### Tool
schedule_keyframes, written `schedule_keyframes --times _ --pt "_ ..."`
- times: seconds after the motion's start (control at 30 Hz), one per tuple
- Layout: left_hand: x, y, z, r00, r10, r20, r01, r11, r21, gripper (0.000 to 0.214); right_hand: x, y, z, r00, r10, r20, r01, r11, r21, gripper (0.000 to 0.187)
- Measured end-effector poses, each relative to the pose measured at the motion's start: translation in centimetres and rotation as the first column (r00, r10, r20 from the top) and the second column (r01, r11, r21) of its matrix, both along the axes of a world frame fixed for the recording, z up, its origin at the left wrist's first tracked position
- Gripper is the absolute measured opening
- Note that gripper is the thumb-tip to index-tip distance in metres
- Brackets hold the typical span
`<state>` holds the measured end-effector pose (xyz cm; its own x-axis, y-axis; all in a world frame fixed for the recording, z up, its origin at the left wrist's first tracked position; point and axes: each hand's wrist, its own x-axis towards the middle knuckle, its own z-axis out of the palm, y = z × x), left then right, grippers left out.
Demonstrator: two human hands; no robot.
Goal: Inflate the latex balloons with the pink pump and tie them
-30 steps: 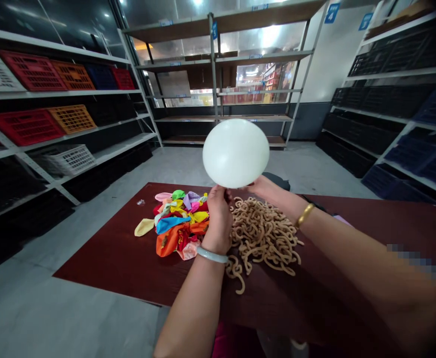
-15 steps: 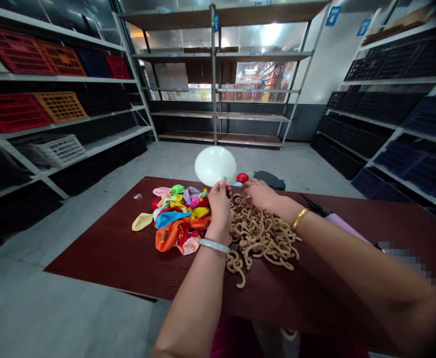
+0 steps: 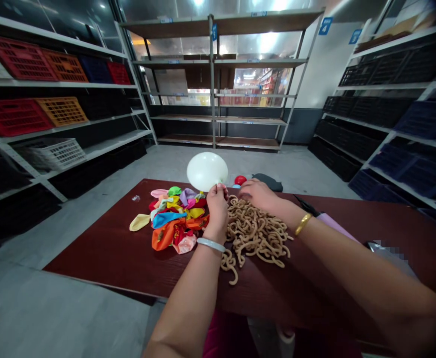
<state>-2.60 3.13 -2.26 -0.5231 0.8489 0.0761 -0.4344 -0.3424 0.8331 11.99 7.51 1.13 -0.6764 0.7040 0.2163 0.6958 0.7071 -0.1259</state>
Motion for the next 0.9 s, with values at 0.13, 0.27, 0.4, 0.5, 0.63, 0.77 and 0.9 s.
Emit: schedule_keyframes --times 0.13,0.27,0.4,0.5,0.63,0.77,0.9 --pt "-0.1 0.1 -0.4 0.999 -0.028 -0.026 0.029 0.998 0.047 0.027 -2.3 -0.3 -1.1 1.000 0.006 0.029 -0.004 0.999 -0.054 0.021" --pt "-0.1 0.2 -0.6 0.999 -0.006 -0.041 0.008 0.999 0.047 0.029 -3.1 -0.1 -1.9 1.000 -0.016 -0.024 0.012 0.988 -0.152 0.035" --pt "-0.3 0.2 -0.5 0.999 0.009 -0.034 -0.007 0.999 0.049 0.031 -2.1 0.2 -1.2 0.973 -0.099 -0.207 0.040 0.962 -0.269 0.026" --pt "-0.5 0.1 -0.2 0.999 0.030 -0.014 -0.029 0.997 0.065 0.033 -0.7 0.1 0.5 0.895 -0.150 -0.420 0.014 0.950 -0.311 0.032" --pt "-0.5 0.0 -0.1 0.999 0.032 0.013 -0.033 0.996 0.080 0.033 1.3 -0.5 3.7 0.687 -0.177 -0.705 -0.104 0.936 -0.336 0.042" --pt "0.0 -0.2 0.0 1.000 -0.013 -0.010 0.013 0.997 0.081 0.033 2.9 -1.7 6.4 0.321 -0.283 -0.904 -0.402 0.823 -0.401 0.029" --pt "1.4 -0.8 0.1 0.990 -0.142 -0.017 0.143 0.988 0.060 0.032 3.9 -3.8 6.6 0.415 -0.238 -0.878 -0.440 0.792 -0.423 0.023"
